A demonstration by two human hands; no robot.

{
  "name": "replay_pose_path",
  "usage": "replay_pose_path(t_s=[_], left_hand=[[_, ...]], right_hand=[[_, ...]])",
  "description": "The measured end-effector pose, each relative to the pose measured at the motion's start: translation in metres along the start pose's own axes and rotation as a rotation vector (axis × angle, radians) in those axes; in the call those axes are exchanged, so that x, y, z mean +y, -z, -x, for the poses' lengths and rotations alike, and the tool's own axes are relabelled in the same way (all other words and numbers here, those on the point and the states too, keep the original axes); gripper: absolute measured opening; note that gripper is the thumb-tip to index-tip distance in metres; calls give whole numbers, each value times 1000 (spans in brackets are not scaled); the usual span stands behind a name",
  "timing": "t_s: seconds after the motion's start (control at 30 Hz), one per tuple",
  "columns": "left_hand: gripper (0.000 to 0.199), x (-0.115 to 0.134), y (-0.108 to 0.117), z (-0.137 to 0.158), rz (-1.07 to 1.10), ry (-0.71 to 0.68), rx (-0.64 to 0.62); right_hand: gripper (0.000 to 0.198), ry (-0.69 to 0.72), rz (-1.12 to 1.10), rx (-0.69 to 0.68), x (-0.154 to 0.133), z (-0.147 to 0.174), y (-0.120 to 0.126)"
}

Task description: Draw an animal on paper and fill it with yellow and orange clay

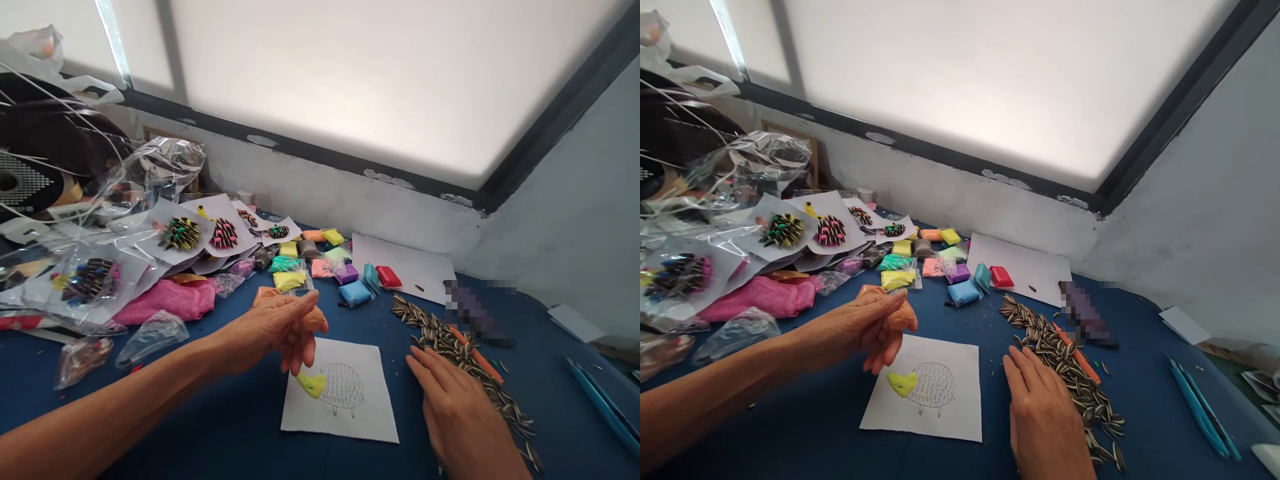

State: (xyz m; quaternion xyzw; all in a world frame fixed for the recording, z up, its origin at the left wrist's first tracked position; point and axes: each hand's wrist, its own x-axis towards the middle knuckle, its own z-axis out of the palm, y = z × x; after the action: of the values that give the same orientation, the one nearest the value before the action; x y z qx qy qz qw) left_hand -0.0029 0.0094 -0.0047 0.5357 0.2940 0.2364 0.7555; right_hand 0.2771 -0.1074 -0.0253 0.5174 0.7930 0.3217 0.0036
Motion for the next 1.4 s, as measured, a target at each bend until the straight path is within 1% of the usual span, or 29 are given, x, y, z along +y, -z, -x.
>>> replay_pose_path(t_s=[0.07, 0.13, 0.23, 0.3, 0.43, 0.53, 0.67, 0.77, 0.83, 0.97, 1.03, 1.1, 1.17, 1.2, 1.27, 1.33, 1.4], left_hand=[[53, 0, 1, 1, 20, -12, 15], [45, -1, 1, 1, 39, -15, 11], [38, -3, -1, 0, 108, -4, -11], [37, -4, -5, -1, 166, -9, -2], [35, -2, -14, -3, 247, -9, 1], [34, 2, -20, -3, 213, 3, -27], [36, 6, -29, -9, 182, 28, -98], [32, 5, -36, -16, 143, -9, -151], [35, 1, -39, -20, 129, -20, -163], [36, -4, -38, -21, 125, -23, -104], [32, -3, -35, -19, 135, -46, -103], [28, 0, -33, -16, 152, -68, -135], [31, 1, -30, -15, 163, -65, -108], [35, 2, -29, -15, 161, -57, -83], [36, 1, -27, -15, 132, -43, -42], [34, -1, -22, -17, 64, -46, -29], [34, -2, -17, -21, -37, -63, 19]], right_hand=[[52, 75, -22, 0, -2, 2, 2], [56, 115, -23, 8, -6, 5, 3], [46, 95, 7, 27, -7, 9, 6], [40, 13, -28, 46, -6, 7, 11], [30, -193, -201, 52, -5, -4, 23], [29, -269, -282, 43, -7, -19, 30], [21, -336, -452, 39, -10, -41, 35], [23, -393, -609, 7, -15, -52, 37], [26, -419, -714, -35, -20, -54, 37], [31, -483, -886, -105, -29, -50, 38], [36, -539, -938, -112, -29, -46, 40], [40, -626, -973, -93, -26, -44, 41], [35, -676, -999, -89, -20, -41, 40], [31, -670, -1010, -102, -18, -40, 39], [25, -601, -1022, -162, -15, -39, 35], [22, -530, -1001, -208, -14, -38, 32], [22, -471, -933, -215, -15, -38, 29]])
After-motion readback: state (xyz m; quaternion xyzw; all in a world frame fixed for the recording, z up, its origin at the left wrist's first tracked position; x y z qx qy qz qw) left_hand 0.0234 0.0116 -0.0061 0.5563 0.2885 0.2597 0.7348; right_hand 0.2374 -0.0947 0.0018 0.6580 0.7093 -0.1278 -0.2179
